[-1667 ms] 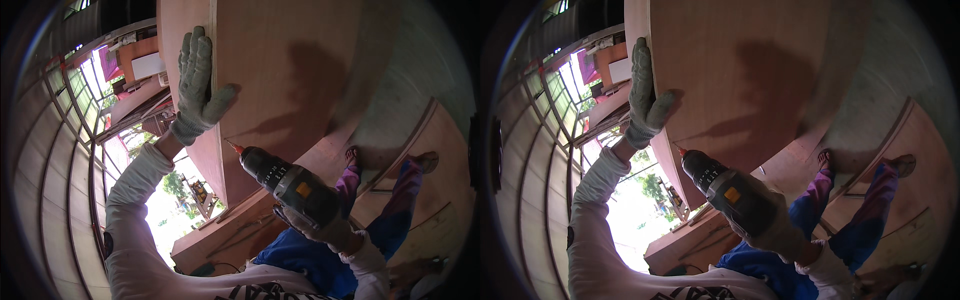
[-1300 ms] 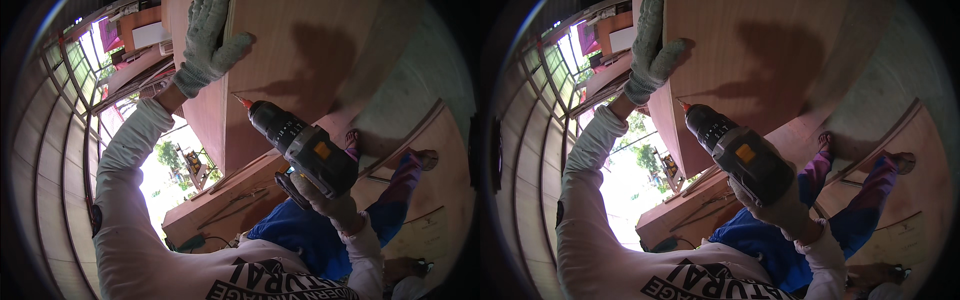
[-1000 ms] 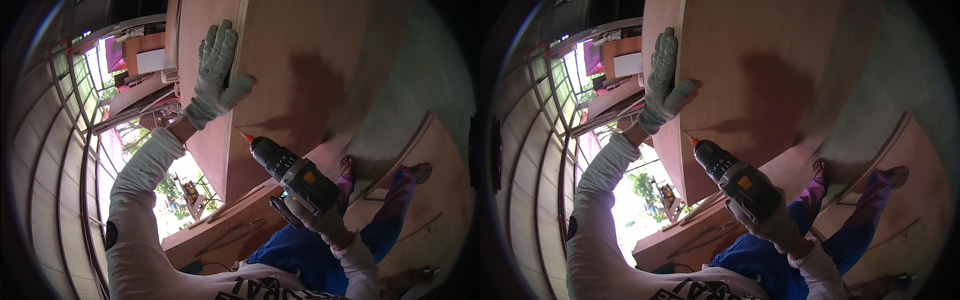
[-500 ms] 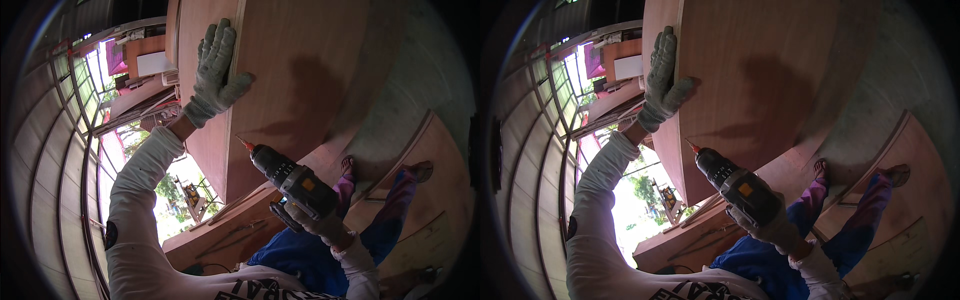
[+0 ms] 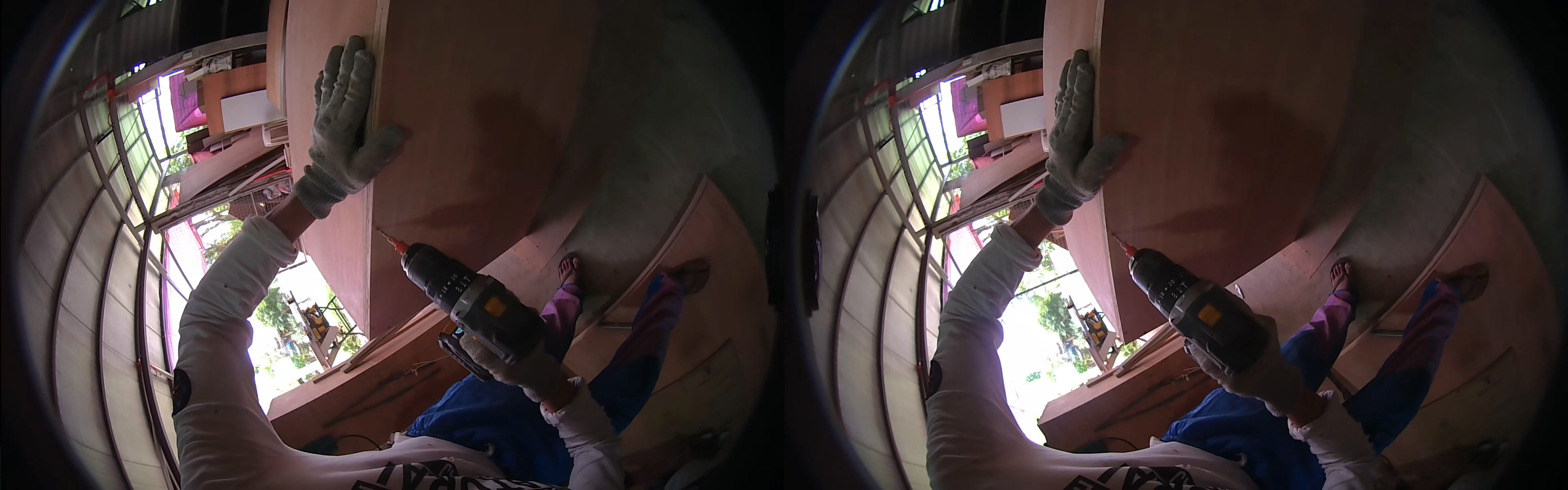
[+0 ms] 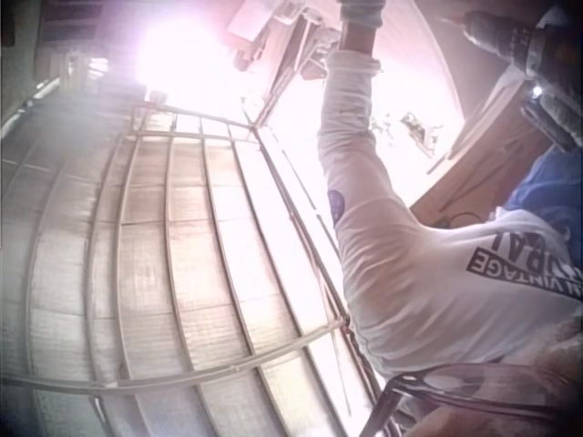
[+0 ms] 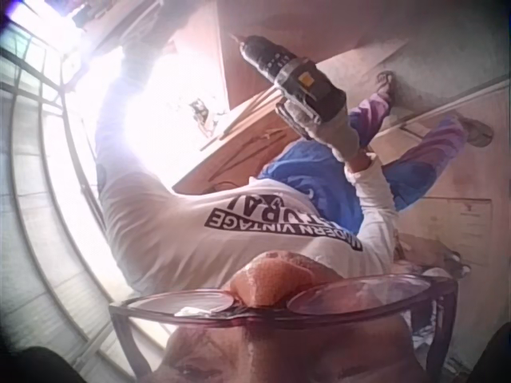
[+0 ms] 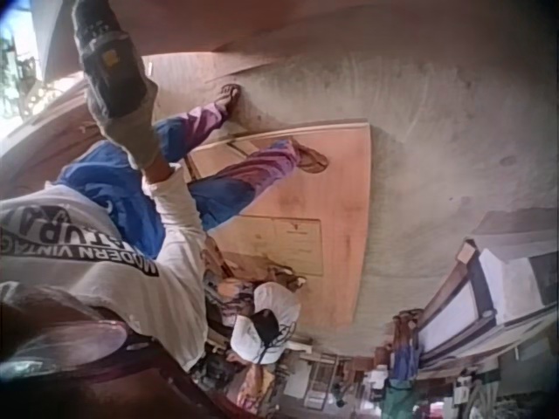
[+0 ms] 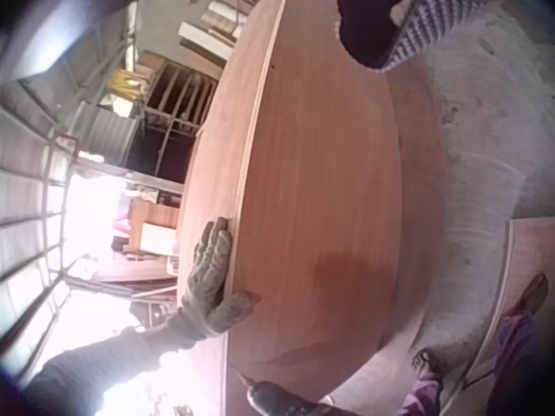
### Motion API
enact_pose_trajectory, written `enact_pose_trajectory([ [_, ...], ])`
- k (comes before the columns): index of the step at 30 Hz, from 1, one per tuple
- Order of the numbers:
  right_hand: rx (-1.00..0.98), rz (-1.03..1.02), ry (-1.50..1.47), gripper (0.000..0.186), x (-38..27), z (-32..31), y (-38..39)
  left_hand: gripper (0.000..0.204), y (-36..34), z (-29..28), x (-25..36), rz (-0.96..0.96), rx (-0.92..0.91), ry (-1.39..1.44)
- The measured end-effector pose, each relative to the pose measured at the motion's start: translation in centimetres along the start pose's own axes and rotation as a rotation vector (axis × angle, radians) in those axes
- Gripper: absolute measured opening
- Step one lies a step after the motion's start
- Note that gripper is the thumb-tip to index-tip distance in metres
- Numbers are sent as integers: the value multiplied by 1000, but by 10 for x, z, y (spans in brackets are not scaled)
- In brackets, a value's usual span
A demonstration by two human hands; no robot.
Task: The person positions a wooden panel onto a cabinet frame and drills several holes along the seam using a power drill.
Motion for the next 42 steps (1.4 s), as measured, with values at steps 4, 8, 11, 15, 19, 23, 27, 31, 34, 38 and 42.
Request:
enact_pose_trajectory([
  [4,292,562,-1014,64,5,7,6,91,0,2,0,15,8,17],
  [8,150,661,-953,50,14,4,-8,90,6,1,-1,-33,-1,-18],
  [11,388,798,-2507,75,28,8,21,90,3,2,0,-21,5,2],
  [15,150,640,-882,76,9,-4,3,92,3,-1,2,-30,-8,-6],
  [19,92,525,-559,76,-2,-6,-11,94,5,0,2,-48,-25,-6],
  [23,35,494,-429,78,-9,-4,-20,96,5,0,-3,-49,-49,27],
  [27,-128,62,169,77,-26,-5,-23,97,5,0,3,-61,-63,26],
  [31,-120,-43,199,76,-30,1,-22,97,4,-1,1,-79,-73,21],
  [34,21,140,-44,77,-32,1,-28,97,3,-2,2,-83,-98,32],
  [38,-168,19,300,77,-36,1,-29,96,1,-4,4,-63,-91,37],
  [42,36,278,-218,71,-33,2,-36,96,5,-3,-2,-48,-91,41],
])
Point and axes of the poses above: each hand's wrist, its own y-axis away from the middle knuckle, its own z-axis out of the palm, x = y × z, the point moved 2 cm from there along -y, towards the middle knuckle, and after that the axes turned 12 degrees about -z, right-handed, at the moved point
